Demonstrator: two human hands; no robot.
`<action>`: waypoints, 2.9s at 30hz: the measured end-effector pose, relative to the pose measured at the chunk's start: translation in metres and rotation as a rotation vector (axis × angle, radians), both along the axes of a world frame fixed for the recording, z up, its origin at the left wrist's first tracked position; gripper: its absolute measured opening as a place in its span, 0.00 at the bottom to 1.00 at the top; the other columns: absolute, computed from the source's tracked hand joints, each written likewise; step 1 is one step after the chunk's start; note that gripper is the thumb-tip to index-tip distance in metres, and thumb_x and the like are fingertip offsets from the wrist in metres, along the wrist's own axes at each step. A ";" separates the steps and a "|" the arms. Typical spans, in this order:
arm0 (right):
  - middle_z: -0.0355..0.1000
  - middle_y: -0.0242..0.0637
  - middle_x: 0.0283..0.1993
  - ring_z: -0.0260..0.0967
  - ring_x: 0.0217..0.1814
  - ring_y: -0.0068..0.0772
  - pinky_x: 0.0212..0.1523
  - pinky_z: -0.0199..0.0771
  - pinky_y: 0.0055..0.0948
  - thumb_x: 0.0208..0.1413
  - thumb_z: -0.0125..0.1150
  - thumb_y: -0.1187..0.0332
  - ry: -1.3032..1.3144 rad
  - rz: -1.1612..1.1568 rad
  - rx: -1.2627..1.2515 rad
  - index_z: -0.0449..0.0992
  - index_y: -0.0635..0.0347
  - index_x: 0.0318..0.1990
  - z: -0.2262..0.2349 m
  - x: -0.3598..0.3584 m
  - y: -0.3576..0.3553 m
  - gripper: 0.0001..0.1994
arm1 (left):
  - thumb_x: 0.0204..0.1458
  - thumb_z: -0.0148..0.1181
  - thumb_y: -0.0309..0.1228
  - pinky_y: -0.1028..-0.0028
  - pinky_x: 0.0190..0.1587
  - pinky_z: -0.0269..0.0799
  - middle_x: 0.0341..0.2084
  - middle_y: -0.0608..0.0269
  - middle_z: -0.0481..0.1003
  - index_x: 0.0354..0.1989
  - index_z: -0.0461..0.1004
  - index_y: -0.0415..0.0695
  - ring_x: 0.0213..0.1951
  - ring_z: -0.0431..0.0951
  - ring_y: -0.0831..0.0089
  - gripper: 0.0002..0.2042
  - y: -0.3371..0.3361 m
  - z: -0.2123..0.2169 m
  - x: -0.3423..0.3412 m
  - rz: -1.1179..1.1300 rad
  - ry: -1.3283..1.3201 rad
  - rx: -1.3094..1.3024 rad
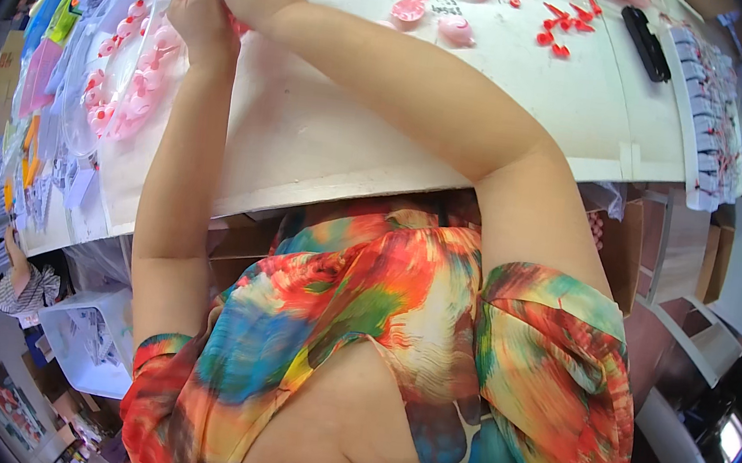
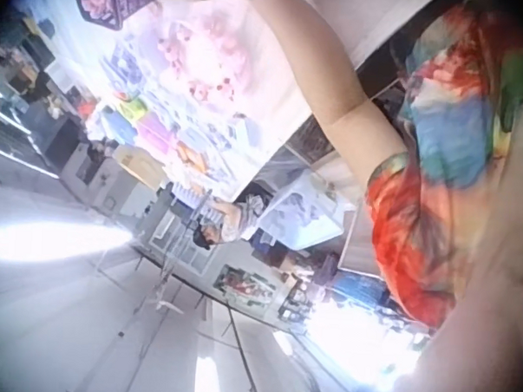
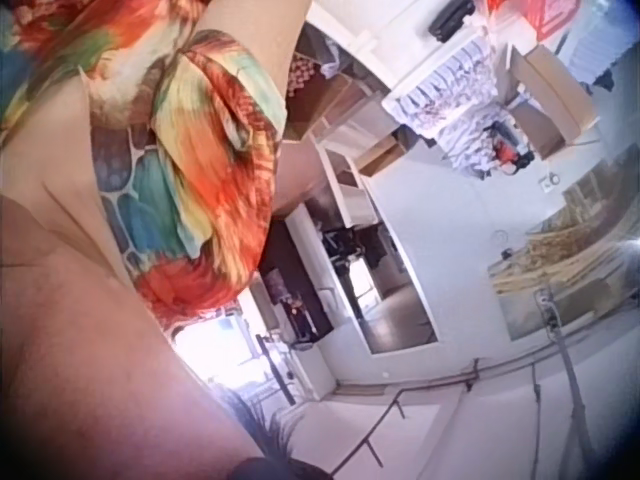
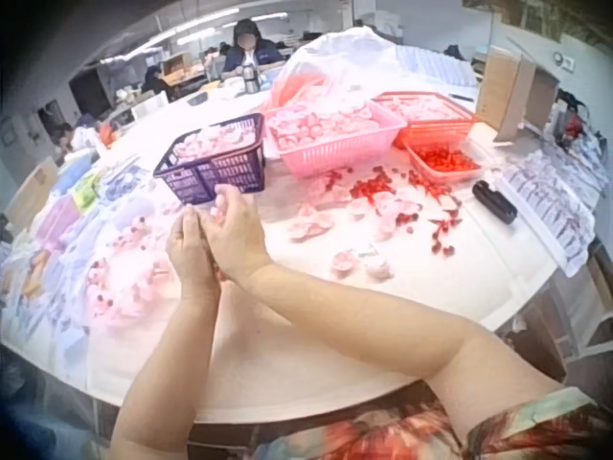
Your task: The person assembles small toy pieces by hand, snapping plastic sphere halves together and inserting small red pegs into them.
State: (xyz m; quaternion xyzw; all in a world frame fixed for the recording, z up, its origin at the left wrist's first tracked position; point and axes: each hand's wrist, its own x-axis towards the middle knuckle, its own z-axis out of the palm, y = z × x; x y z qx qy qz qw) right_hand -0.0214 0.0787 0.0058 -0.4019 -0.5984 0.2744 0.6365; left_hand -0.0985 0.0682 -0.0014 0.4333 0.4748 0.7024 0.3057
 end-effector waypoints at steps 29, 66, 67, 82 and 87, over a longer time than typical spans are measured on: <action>0.65 0.32 0.34 0.58 0.26 0.20 0.30 0.61 0.19 0.49 0.56 0.61 -0.972 0.251 -0.534 0.68 0.61 0.45 0.039 0.223 -0.059 0.18 | 0.53 0.45 0.29 0.74 0.45 0.58 0.39 0.75 0.69 0.44 0.67 0.53 0.40 0.66 0.76 0.11 -0.162 0.088 0.020 0.072 0.595 0.728; 0.65 0.31 0.28 0.58 0.29 0.17 0.32 0.62 0.20 0.51 0.53 0.67 -0.650 0.677 -0.446 0.69 0.65 0.44 0.005 0.179 -0.068 0.14 | 0.51 0.50 0.24 0.74 0.42 0.71 0.38 0.59 0.71 0.51 0.62 0.37 0.39 0.73 0.72 0.18 -0.116 0.002 0.039 -0.531 -0.191 -0.541; 0.65 0.31 0.28 0.59 0.30 0.18 0.32 0.62 0.19 0.52 0.52 0.66 -0.689 0.639 -0.403 0.69 0.65 0.44 0.002 0.177 -0.061 0.15 | 0.51 0.50 0.24 0.74 0.42 0.71 0.38 0.59 0.71 0.51 0.62 0.37 0.39 0.73 0.72 0.18 -0.119 0.003 0.039 -0.519 -0.195 -0.535; 0.68 0.31 0.37 0.65 0.38 0.19 0.39 0.65 0.19 0.48 0.57 0.66 -0.003 0.845 -0.870 0.66 0.63 0.47 0.003 0.167 -0.082 0.18 | 0.49 0.52 0.24 0.79 0.38 0.70 0.34 0.63 0.71 0.52 0.62 0.38 0.36 0.74 0.76 0.19 -0.130 0.005 0.049 -0.602 -0.335 -0.567; 0.70 0.32 0.31 0.67 0.33 0.24 0.34 0.66 0.21 0.47 0.58 0.63 -0.150 1.066 -0.878 0.71 0.62 0.41 0.007 0.173 -0.078 0.15 | 0.45 0.55 0.24 0.84 0.33 0.63 0.33 0.65 0.71 0.46 0.66 0.38 0.34 0.70 0.83 0.17 -0.120 0.014 0.035 -0.806 0.054 -0.561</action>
